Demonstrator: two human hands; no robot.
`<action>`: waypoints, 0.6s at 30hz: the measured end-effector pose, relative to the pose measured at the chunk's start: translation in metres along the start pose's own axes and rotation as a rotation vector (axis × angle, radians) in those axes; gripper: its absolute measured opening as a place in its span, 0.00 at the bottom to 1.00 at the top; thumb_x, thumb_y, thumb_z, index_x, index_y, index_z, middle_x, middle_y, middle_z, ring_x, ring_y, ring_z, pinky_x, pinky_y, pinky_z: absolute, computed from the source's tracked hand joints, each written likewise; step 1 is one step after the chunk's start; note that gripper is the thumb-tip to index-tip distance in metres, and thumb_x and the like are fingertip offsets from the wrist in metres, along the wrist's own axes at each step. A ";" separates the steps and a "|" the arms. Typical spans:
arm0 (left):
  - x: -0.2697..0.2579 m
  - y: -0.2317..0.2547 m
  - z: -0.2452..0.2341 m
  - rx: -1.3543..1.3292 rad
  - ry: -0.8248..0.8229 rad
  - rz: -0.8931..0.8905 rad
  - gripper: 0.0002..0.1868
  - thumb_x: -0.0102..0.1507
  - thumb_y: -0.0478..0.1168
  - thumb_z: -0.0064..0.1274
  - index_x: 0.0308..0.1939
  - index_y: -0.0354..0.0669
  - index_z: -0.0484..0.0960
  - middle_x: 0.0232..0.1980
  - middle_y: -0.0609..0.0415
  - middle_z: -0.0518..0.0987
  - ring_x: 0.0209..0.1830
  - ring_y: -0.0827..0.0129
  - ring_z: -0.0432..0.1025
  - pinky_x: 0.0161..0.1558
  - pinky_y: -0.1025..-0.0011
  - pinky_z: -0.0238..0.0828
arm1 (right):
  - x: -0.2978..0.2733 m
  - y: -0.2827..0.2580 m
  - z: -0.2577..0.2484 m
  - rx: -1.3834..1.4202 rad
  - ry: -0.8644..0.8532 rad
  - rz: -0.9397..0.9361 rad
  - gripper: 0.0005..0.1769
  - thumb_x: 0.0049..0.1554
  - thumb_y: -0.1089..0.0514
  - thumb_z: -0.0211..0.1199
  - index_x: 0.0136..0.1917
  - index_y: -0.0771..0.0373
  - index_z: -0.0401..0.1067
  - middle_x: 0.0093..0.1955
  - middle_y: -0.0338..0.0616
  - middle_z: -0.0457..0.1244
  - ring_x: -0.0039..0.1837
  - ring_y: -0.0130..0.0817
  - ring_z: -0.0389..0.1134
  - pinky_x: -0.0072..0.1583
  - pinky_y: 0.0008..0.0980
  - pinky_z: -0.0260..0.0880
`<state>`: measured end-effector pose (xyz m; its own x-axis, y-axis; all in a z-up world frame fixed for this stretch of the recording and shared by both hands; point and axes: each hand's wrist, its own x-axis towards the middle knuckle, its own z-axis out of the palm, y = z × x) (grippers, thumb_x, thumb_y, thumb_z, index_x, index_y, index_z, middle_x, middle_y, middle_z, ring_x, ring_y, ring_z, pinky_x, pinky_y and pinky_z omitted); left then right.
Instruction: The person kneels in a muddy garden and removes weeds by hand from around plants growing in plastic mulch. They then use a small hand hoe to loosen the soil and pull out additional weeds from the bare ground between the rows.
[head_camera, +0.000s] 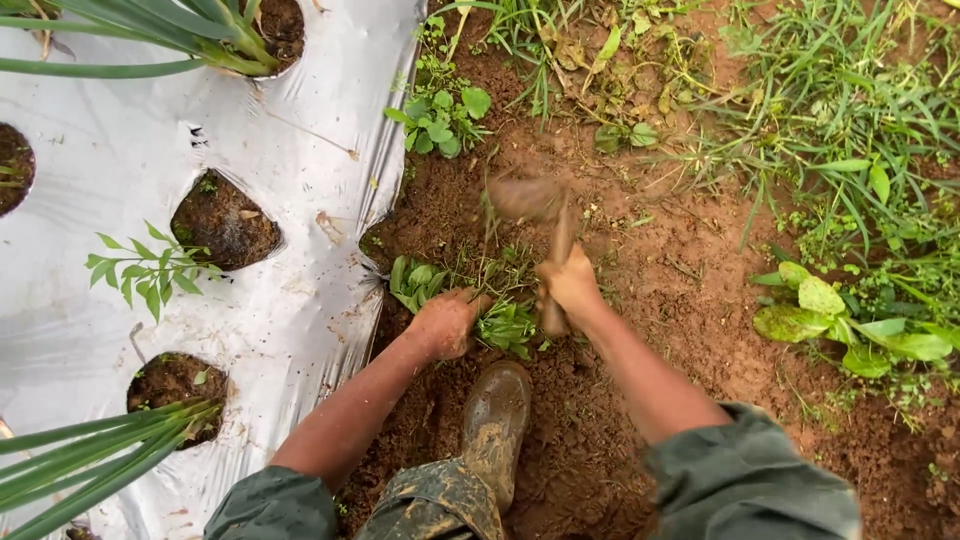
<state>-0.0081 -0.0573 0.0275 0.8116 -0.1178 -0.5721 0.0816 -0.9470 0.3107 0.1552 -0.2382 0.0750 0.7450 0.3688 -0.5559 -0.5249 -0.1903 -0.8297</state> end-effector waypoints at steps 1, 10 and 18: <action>-0.002 0.000 0.001 -0.001 0.003 -0.004 0.36 0.58 0.41 0.62 0.69 0.53 0.67 0.65 0.45 0.73 0.65 0.45 0.72 0.63 0.51 0.73 | -0.020 -0.011 -0.011 -0.150 -0.127 0.094 0.23 0.51 0.66 0.59 0.58 0.71 0.58 0.25 0.52 0.61 0.21 0.42 0.64 0.24 0.40 0.68; -0.003 0.017 -0.014 0.134 0.081 0.074 0.35 0.60 0.43 0.62 0.70 0.51 0.66 0.66 0.44 0.71 0.65 0.45 0.72 0.62 0.50 0.73 | -0.043 0.012 -0.093 -0.039 0.126 0.026 0.18 0.55 0.69 0.61 0.54 0.68 0.56 0.24 0.47 0.59 0.23 0.37 0.63 0.26 0.36 0.67; 0.065 0.022 -0.018 0.203 0.281 0.106 0.37 0.65 0.38 0.51 0.79 0.52 0.58 0.60 0.46 0.68 0.53 0.48 0.76 0.50 0.54 0.79 | -0.053 0.092 -0.120 0.270 0.257 -0.036 0.21 0.50 0.78 0.65 0.52 0.78 0.58 0.29 0.59 0.61 0.24 0.45 0.60 0.26 0.49 0.64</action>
<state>0.0570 -0.0803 0.0106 0.9390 -0.1589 -0.3050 -0.1054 -0.9772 0.1843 0.1165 -0.3843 0.0222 0.8262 0.1235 -0.5497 -0.5603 0.0782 -0.8246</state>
